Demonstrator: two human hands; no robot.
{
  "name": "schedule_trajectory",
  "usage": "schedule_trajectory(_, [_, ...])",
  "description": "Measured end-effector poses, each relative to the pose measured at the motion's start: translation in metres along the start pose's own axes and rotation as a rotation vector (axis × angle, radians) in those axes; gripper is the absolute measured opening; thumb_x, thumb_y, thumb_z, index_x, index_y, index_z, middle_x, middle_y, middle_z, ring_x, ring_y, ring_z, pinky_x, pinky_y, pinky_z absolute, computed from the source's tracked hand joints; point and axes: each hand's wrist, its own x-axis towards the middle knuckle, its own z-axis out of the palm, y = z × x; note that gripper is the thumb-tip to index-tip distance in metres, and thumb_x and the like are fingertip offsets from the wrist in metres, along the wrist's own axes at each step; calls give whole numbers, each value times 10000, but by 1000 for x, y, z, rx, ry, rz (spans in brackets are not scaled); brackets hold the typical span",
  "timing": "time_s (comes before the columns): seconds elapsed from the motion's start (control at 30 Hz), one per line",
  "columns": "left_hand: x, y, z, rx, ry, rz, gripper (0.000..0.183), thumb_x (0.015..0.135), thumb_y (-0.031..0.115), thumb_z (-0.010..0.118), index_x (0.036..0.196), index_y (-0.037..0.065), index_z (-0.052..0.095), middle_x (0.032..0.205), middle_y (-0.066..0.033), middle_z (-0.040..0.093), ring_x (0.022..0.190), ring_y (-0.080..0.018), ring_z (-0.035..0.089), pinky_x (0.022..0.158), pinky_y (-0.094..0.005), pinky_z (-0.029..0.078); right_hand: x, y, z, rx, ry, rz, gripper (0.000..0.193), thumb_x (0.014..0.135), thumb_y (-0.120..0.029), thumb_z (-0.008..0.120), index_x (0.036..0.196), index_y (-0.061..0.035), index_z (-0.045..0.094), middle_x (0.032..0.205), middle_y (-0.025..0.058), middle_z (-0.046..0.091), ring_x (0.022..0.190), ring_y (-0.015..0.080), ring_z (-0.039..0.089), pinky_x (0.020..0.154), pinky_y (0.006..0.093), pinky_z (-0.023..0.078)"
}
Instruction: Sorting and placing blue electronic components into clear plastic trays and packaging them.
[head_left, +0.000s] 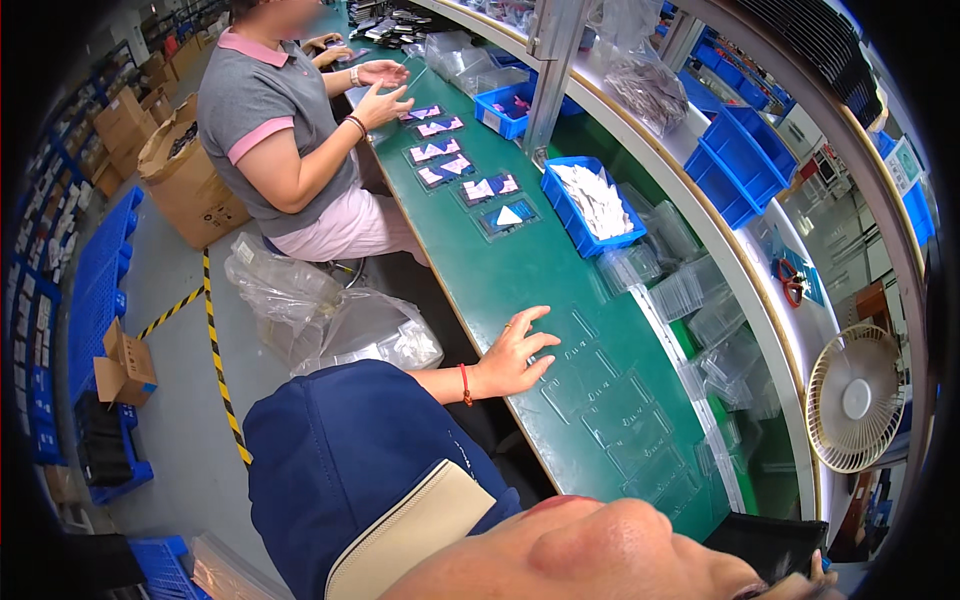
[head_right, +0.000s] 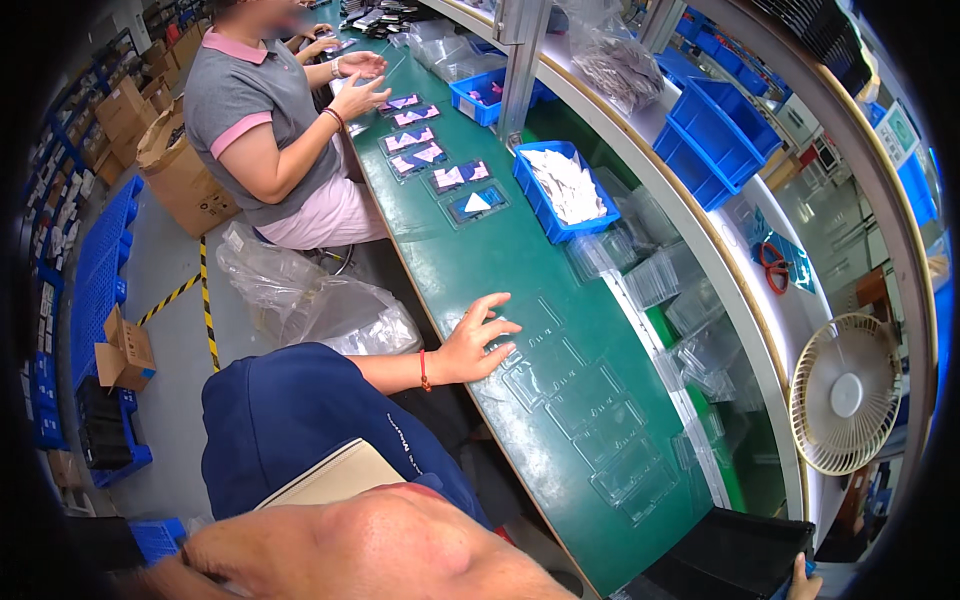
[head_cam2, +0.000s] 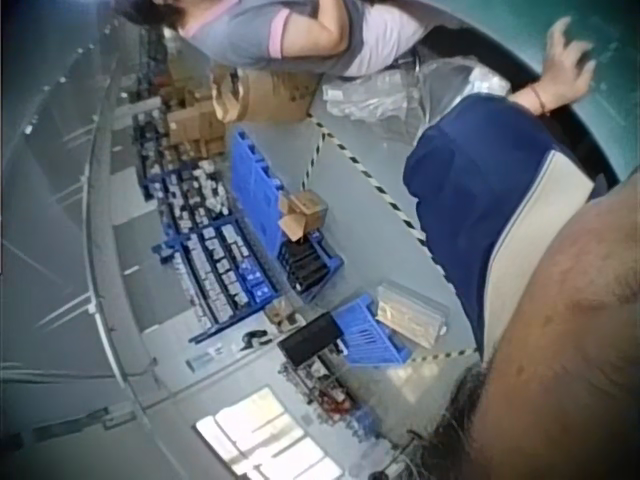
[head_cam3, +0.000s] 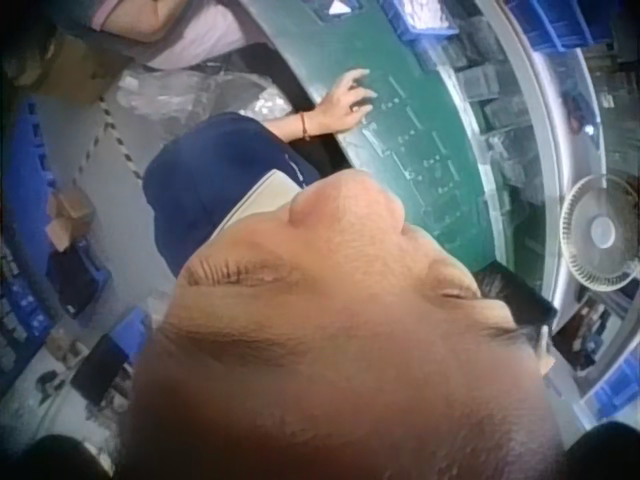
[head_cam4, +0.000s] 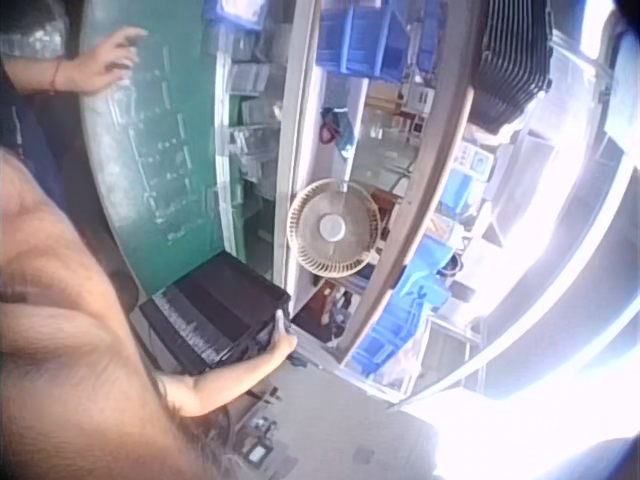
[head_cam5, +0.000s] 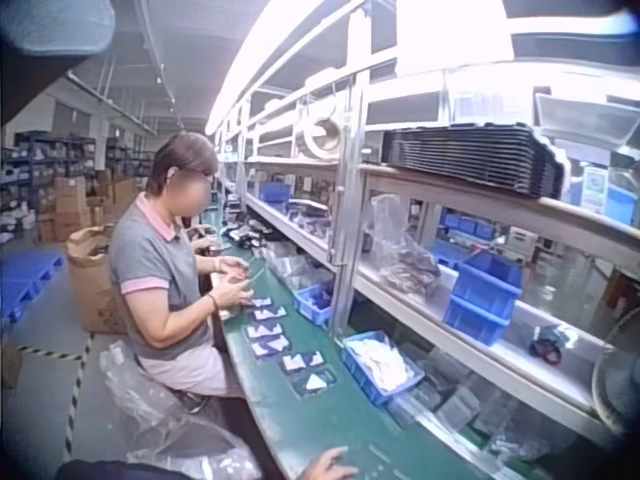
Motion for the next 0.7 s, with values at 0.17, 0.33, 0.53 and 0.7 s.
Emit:
schedule_trajectory(0.17, [3,2,4,7,-11,19,235,779,109,648,1005,59,607,1332,-197,364,1159,-363,429,912,-431,412,-13,32,-6,659,-470,-802,862,614,-474,826,1060,205,539,995,243,603,865,269,554,798,402,482])
schedule_trajectory(0.33, [1,4,1,25,8,25,251,778,119,660,1020,62,622,1316,-195,380,1149,-344,457,900,-422,431,-8,7,-2,451,-379,-420,826,647,-462,808,1076,193,542,993,236,605,861,257,555,797,404,483])
schedule_trajectory(0.53, [0,4,-3,-15,67,64,204,768,85,652,970,68,629,1293,-181,409,1126,-344,459,880,-411,431,20,5,12,64,-76,-132,744,691,-470,767,1056,146,563,960,236,619,833,278,578,776,411,479])
schedule_trajectory(0.7, [3,35,-9,-187,86,240,188,748,63,661,934,84,648,1147,-133,537,1030,-304,525,855,-383,435,-5,-15,-5,-317,619,-454,669,728,-553,681,1075,9,576,963,233,640,840,388,614,767,445,461])
